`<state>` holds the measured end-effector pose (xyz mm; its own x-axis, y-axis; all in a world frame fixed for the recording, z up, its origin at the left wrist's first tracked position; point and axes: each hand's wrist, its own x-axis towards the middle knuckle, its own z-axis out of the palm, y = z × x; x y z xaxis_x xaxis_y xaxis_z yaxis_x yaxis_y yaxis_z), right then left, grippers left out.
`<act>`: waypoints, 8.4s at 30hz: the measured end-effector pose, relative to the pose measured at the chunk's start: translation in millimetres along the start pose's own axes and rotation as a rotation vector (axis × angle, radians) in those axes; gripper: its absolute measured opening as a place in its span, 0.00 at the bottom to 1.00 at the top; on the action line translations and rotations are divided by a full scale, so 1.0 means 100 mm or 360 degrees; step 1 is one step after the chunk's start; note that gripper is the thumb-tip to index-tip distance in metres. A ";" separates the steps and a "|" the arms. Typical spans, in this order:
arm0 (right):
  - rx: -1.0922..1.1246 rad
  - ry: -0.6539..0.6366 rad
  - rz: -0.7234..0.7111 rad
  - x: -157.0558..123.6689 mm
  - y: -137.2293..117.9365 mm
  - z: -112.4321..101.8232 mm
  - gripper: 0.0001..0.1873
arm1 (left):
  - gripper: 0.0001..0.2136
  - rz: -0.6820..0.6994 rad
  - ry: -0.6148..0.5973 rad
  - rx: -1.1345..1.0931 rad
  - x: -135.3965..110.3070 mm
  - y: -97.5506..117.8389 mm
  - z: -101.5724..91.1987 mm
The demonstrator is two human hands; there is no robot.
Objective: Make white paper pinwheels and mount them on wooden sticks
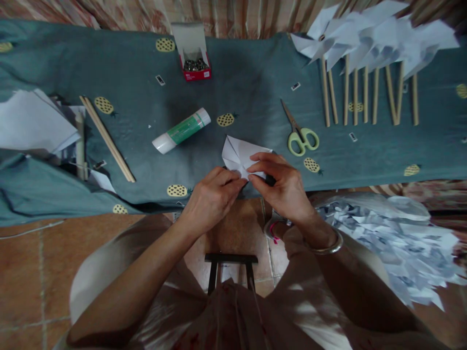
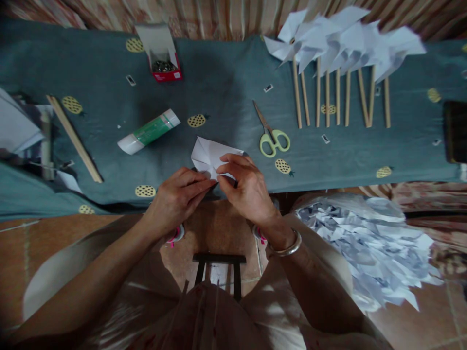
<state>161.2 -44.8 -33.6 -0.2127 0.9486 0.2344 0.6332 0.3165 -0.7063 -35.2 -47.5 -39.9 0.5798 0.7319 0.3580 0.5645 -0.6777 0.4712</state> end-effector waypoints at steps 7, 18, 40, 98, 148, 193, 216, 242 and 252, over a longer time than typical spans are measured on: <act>-0.0043 -0.0022 -0.0058 -0.01 0.02 0.00 0.09 | 0.10 -0.0044 -0.0037 -0.0089 0.04 0.01 -0.03; -0.0215 -0.0049 -0.0172 -0.03 -0.02 0.04 0.14 | 0.11 -0.0089 -0.0077 -0.0125 0.04 0.01 -0.04; -0.0313 -0.0050 -0.0173 -0.09 -0.05 0.18 0.17 | 0.09 -0.0081 -0.0017 0.0043 0.01 0.04 0.02; -0.0016 -0.0107 -0.0024 0.04 0.04 -0.04 0.04 | 0.12 0.0143 -0.0012 0.0141 -0.06 0.08 -0.06; 0.0222 -0.0150 0.0164 -0.03 0.03 -0.09 0.03 | 0.11 -0.0032 0.0037 -0.0263 -0.04 0.05 0.02; -0.0027 -0.0067 0.0076 0.01 0.01 -0.05 0.02 | 0.10 0.0033 0.0093 -0.0002 -0.07 0.07 0.04; -0.0239 -0.0121 -0.0103 -0.03 0.00 -0.04 0.10 | 0.10 -0.0052 0.0026 -0.0060 -0.04 0.06 0.03; -0.0704 -0.0130 -0.0264 -0.12 -0.16 0.23 0.14 | 0.07 -0.0089 0.0016 -0.0013 -0.03 0.08 0.02; -0.0461 0.0136 -0.0083 -0.03 0.00 -0.02 0.22 | 0.09 -0.0037 0.0046 0.0067 -0.08 0.02 0.03</act>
<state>163.4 -47.5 -33.3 -0.1946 0.9240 0.3293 0.8117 0.3402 -0.4748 -36.7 -54.6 -44.7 0.5493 0.7489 0.3707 0.6024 -0.6623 0.4456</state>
